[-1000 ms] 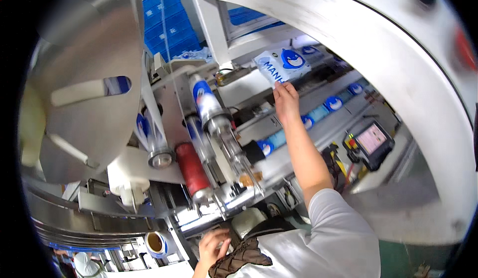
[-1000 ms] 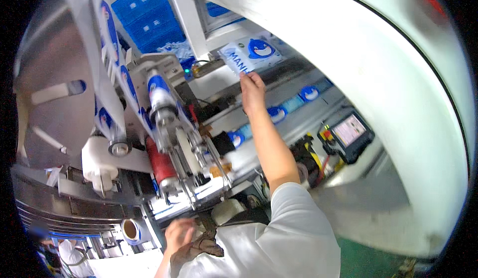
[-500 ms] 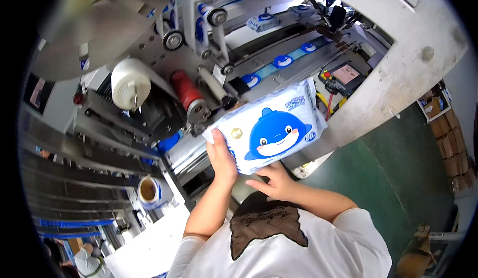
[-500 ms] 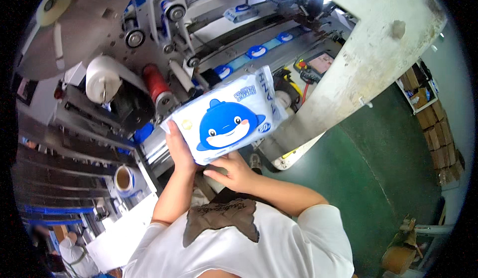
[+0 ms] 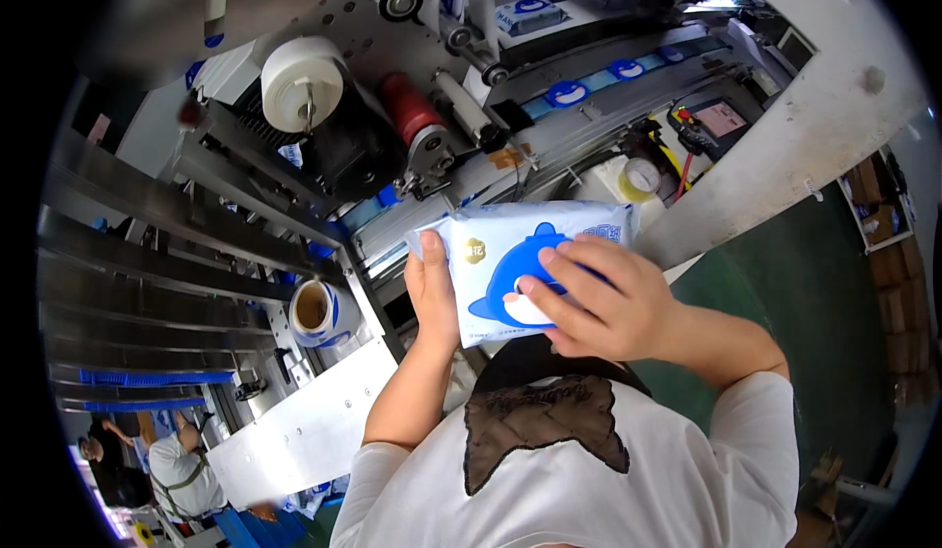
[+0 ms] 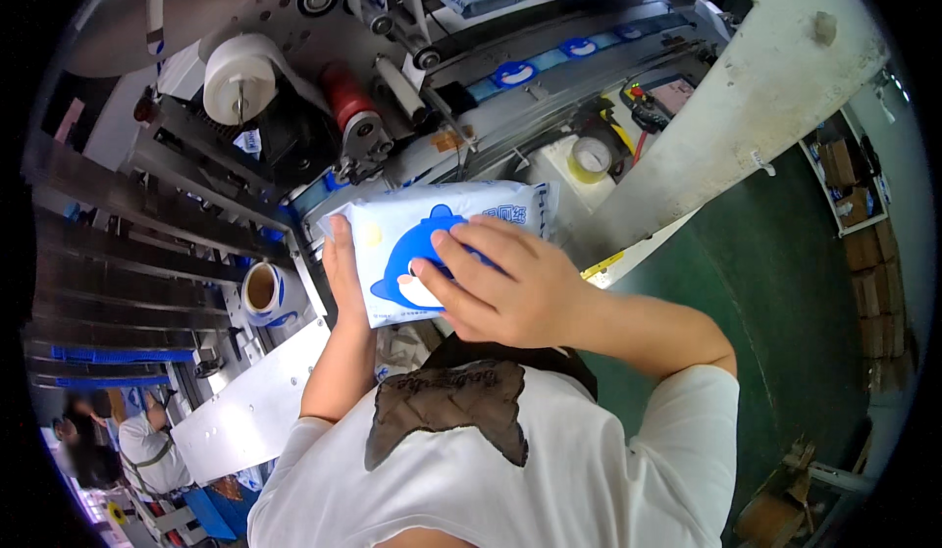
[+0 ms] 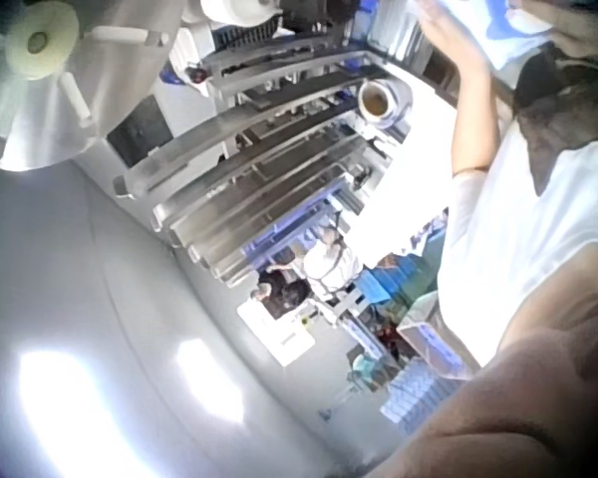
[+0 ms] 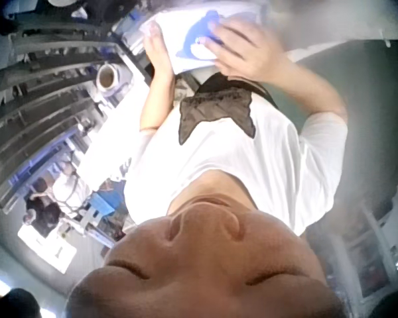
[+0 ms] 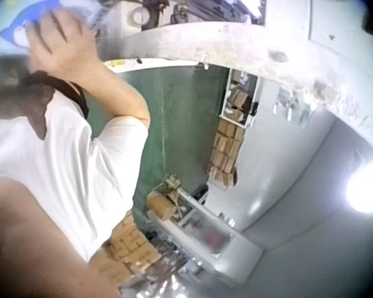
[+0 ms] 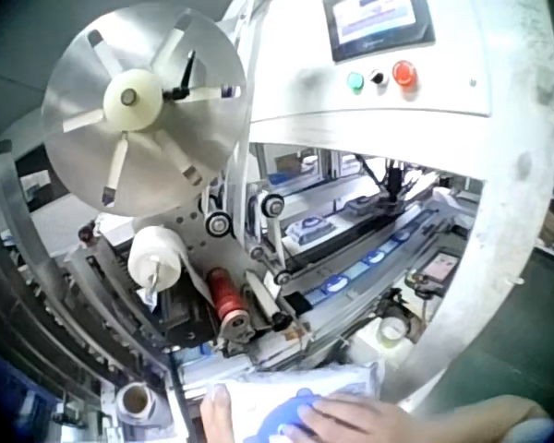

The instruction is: The person picks up individual packets of wet wipes from a conveyor belt, checks the blue plastic lids, and places them back onto the production line before moving to a packing station where they organize blue lids in a box and refill a loading rack with them.

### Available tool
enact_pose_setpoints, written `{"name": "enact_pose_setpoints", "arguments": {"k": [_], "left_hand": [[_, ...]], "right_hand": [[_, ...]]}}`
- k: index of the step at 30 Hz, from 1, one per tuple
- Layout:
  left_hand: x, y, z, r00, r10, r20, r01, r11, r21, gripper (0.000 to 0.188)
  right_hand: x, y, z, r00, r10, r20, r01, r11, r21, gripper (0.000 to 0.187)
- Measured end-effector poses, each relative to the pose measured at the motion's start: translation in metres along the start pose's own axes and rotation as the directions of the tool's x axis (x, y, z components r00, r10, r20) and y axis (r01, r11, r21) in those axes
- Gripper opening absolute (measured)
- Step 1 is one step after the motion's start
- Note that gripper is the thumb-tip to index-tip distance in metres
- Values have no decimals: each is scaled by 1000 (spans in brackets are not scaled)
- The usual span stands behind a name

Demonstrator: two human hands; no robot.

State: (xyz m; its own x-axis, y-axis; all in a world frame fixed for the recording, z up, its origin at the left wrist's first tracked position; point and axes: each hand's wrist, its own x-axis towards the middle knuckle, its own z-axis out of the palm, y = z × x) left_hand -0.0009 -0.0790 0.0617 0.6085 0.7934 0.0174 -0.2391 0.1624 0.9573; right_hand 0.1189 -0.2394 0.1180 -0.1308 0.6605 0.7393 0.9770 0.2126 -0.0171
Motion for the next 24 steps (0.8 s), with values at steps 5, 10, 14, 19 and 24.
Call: {"name": "enact_pose_setpoints", "arguments": {"k": [5, 10, 14, 19, 24], "left_hand": [[-12, 9, -1, 990, -105, 90, 105, 994, 4, 54], [-12, 7, -10, 976, -204, 81, 213, 969, -122, 56], [-7, 5, -17, 975, -195, 102, 209, 966, -153, 57], [4, 3, -14, 978, -191, 79, 200, 973, -116, 58], [28, -3, -4, 987, -159, 27, 161, 984, -80, 54]], "right_hand": [[34, 25, -20, 793, 533, 296, -605, 628, 490, 22], [52, 39, -12, 706, 529, 470, -683, 335, 649, 34], [56, 37, -7, 734, 521, 435, -663, 410, 627, 35], [57, 43, -2, 874, 397, 280, -479, 610, 631, 32], [45, 65, -9, 973, 224, 58, -225, 858, 462, 34]]}}
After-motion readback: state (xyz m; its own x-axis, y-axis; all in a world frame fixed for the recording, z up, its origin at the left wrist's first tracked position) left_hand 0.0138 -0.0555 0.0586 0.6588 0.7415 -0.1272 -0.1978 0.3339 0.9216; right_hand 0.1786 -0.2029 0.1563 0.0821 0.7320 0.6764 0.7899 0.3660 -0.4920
